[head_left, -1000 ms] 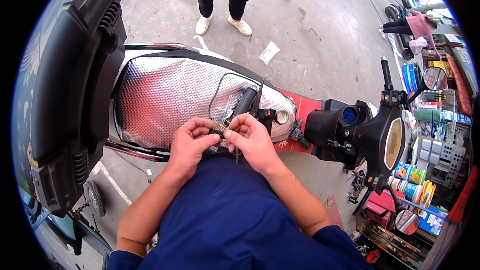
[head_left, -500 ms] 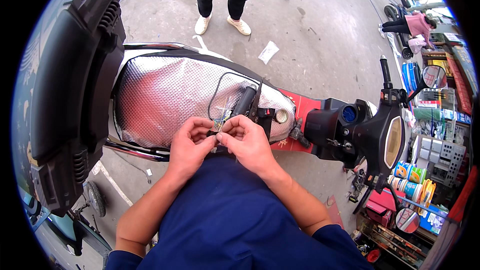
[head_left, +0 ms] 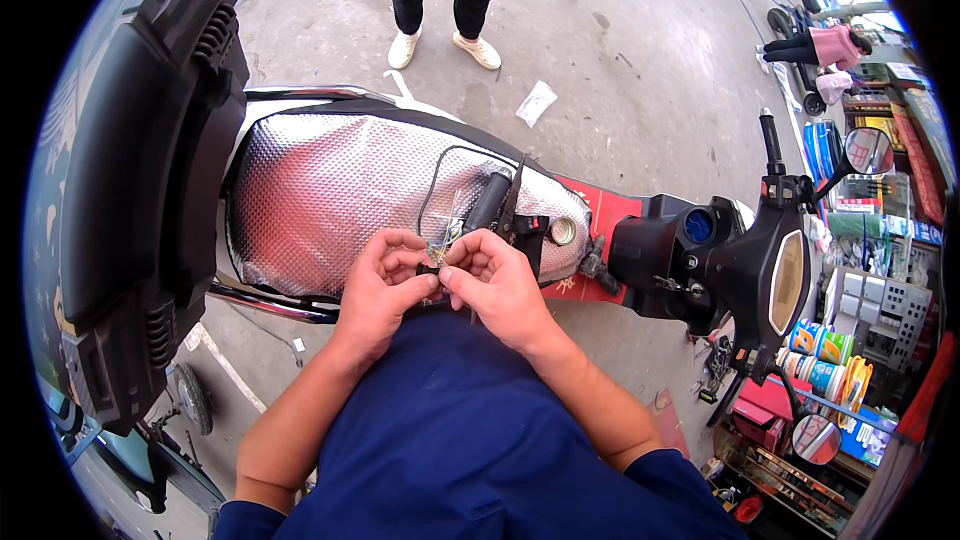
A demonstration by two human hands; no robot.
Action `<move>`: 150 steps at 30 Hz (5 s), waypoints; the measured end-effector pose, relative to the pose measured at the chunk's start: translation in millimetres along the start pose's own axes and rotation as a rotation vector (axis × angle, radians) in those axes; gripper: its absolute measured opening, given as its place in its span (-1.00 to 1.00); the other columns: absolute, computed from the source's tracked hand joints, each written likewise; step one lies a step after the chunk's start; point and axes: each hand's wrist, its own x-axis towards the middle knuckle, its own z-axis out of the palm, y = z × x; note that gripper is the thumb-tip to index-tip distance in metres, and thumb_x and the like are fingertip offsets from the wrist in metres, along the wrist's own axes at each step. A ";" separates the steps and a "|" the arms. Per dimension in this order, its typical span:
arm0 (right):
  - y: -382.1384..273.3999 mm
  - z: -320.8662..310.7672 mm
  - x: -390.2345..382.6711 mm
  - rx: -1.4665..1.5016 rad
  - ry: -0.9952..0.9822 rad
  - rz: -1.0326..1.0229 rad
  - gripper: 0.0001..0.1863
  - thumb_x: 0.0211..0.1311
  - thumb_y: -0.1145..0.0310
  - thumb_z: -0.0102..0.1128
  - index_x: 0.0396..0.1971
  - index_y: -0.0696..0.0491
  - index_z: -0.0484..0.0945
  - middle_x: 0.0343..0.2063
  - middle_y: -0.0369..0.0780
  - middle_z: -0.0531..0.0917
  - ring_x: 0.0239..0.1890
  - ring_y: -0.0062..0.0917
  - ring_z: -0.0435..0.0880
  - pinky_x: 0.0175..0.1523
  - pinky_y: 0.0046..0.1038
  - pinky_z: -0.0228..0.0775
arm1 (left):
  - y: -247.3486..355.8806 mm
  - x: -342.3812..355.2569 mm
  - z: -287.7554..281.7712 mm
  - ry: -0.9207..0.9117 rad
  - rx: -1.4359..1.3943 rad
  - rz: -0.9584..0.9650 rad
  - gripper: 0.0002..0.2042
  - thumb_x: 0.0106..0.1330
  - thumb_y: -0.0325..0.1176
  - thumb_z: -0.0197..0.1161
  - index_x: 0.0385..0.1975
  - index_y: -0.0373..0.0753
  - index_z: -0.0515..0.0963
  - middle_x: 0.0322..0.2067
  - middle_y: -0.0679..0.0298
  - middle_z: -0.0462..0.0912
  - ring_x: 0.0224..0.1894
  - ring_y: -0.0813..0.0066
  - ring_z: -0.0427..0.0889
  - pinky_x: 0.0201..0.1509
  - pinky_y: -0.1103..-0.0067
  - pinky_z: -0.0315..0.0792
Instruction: The person repairs a scooter's handlebar assembly by stripping and twisting wires, wrapping connections with electrical tape, and using a screwdriver to adjust components on the handlebar grip. The task involves handling wires and tools to secure the scooter's electrical system.
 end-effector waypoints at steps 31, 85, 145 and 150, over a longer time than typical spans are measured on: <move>-11.8 -5.1 -13.4 -0.119 0.049 -0.102 -0.81 0.29 0.53 0.15 -0.13 0.20 0.45 -0.35 -0.25 0.64 -0.33 -0.72 0.56 -0.21 -0.66 0.44 | 7.6 -10.2 1.0 -0.089 0.059 0.068 -0.49 0.11 -0.69 0.24 0.08 -0.28 0.28 -0.12 0.10 0.59 -0.10 0.45 0.62 0.05 0.53 0.52; 19.3 -7.4 10.4 0.176 -0.088 0.066 -0.89 0.33 0.45 0.14 -0.27 0.17 0.46 -0.46 -0.31 0.56 -0.47 -0.70 0.52 -0.34 -0.64 0.39 | 0.5 7.0 -0.7 0.069 -0.036 0.033 -0.64 0.18 -0.58 0.29 -0.04 -0.35 0.38 -0.31 0.24 0.61 -0.30 0.55 0.59 -0.14 0.61 0.49; 17.2 21.7 2.0 -0.688 0.297 -0.411 -0.82 0.24 0.42 0.15 -0.23 0.18 0.45 -0.45 -0.05 0.66 -0.39 -0.21 0.70 -0.30 -0.30 0.50 | -3.8 6.6 -6.3 0.148 0.238 0.113 -0.87 0.28 -0.58 0.17 -0.22 -0.36 0.43 -0.42 0.19 0.62 -0.44 0.58 0.58 -0.36 0.68 0.50; 18.9 18.3 2.8 -0.663 0.286 -0.595 -0.88 0.19 0.47 0.17 -0.30 0.16 0.49 -0.44 -0.09 0.58 -0.37 -0.22 0.60 -0.26 -0.31 0.45 | -1.3 9.0 -2.1 0.146 0.181 0.094 -0.88 0.32 -0.55 0.13 -0.18 -0.33 0.44 -0.36 0.22 0.61 -0.37 0.57 0.61 -0.33 0.69 0.51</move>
